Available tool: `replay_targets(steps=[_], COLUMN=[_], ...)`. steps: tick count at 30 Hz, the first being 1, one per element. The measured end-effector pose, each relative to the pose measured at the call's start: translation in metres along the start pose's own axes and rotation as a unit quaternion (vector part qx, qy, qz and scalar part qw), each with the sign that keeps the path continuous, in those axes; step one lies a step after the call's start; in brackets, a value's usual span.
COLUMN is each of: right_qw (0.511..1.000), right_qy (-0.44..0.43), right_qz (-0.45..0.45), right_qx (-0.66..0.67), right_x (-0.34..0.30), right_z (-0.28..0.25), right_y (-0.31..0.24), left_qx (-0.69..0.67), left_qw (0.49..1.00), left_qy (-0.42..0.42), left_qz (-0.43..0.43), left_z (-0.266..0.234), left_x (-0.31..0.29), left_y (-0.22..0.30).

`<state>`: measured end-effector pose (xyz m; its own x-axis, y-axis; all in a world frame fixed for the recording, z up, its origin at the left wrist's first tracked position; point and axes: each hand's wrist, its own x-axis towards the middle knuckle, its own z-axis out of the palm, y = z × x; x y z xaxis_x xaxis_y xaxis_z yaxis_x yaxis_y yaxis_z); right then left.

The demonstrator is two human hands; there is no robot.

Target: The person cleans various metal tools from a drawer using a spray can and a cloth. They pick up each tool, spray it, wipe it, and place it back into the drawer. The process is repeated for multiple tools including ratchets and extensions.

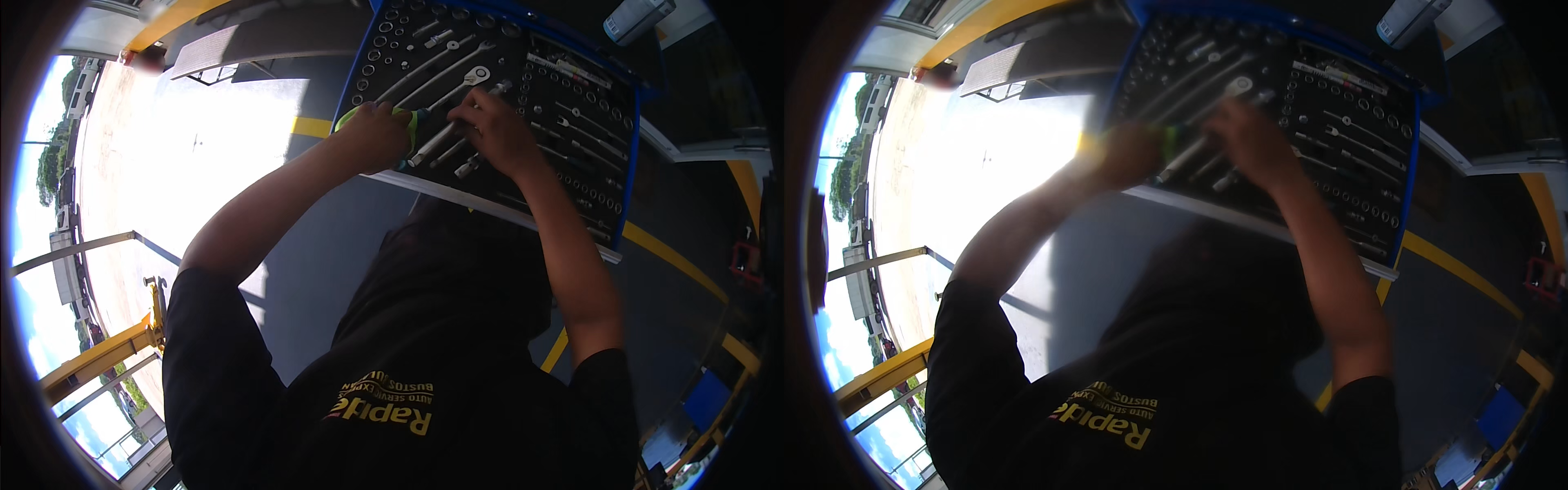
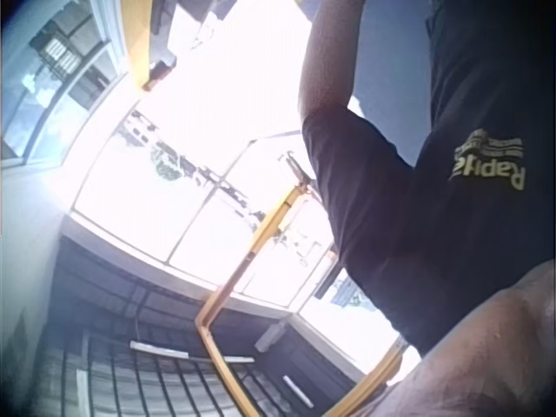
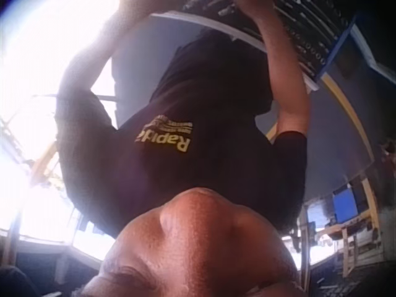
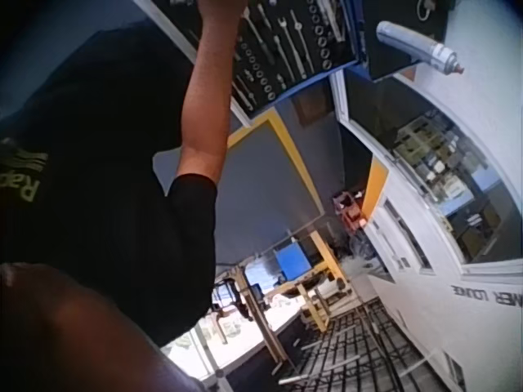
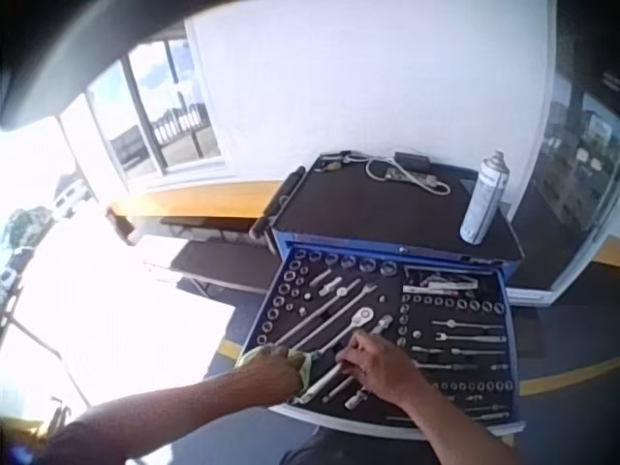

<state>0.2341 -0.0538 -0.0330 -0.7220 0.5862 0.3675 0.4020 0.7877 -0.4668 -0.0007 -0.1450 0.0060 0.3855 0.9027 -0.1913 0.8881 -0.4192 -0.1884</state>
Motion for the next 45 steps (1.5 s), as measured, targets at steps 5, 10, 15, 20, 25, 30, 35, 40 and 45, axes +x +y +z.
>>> replay_targets(steps=[5,10,15,20,25,30,35,40,45], right_qw=[0.998,0.995,0.995,0.990,0.990,0.985,0.975,0.957,0.667], right_qy=[-0.005,0.000,-0.030,-0.066,-0.062,-0.043,-0.044,-0.180,-0.013], right_qz=[0.037,0.080,0.094,0.127,0.128,0.164,0.211,0.224,0.327], right_qx=[0.045,0.059,0.000,-0.021,0.011,0.033,0.060,-0.038,0.669], right_x=[-0.005,-0.002,0.008,0.011,0.010,0.007,0.009,0.026,-0.009], right_z=[0.003,0.013,0.025,0.022,0.021,0.017,0.033,0.041,-0.006], right_y=[-0.005,-0.009,-0.016,-0.022,-0.020,-0.026,-0.026,-0.002,0.012], left_qx=[-0.071,-0.341,-0.651,-0.746,-0.767,-0.798,-0.906,-0.900,-0.914], left_qw=[0.991,0.904,0.665,0.543,0.492,0.483,0.313,0.312,0.302], left_qy=[0.032,0.043,0.102,0.204,0.233,0.199,0.193,0.216,0.162], left_qz=[-0.109,-0.255,-0.351,-0.327,-0.341,-0.299,-0.211,-0.215,-0.215], left_z=[-0.029,-0.045,-0.023,-0.024,-0.034,-0.012,-0.003,-0.031,-0.071], left_x=[-0.028,-0.079,-0.110,-0.110,-0.106,-0.098,-0.042,-0.001,0.009], left_y=[-0.080,-0.095,-0.083,-0.066,-0.055,-0.053,-0.016,0.010,0.018])
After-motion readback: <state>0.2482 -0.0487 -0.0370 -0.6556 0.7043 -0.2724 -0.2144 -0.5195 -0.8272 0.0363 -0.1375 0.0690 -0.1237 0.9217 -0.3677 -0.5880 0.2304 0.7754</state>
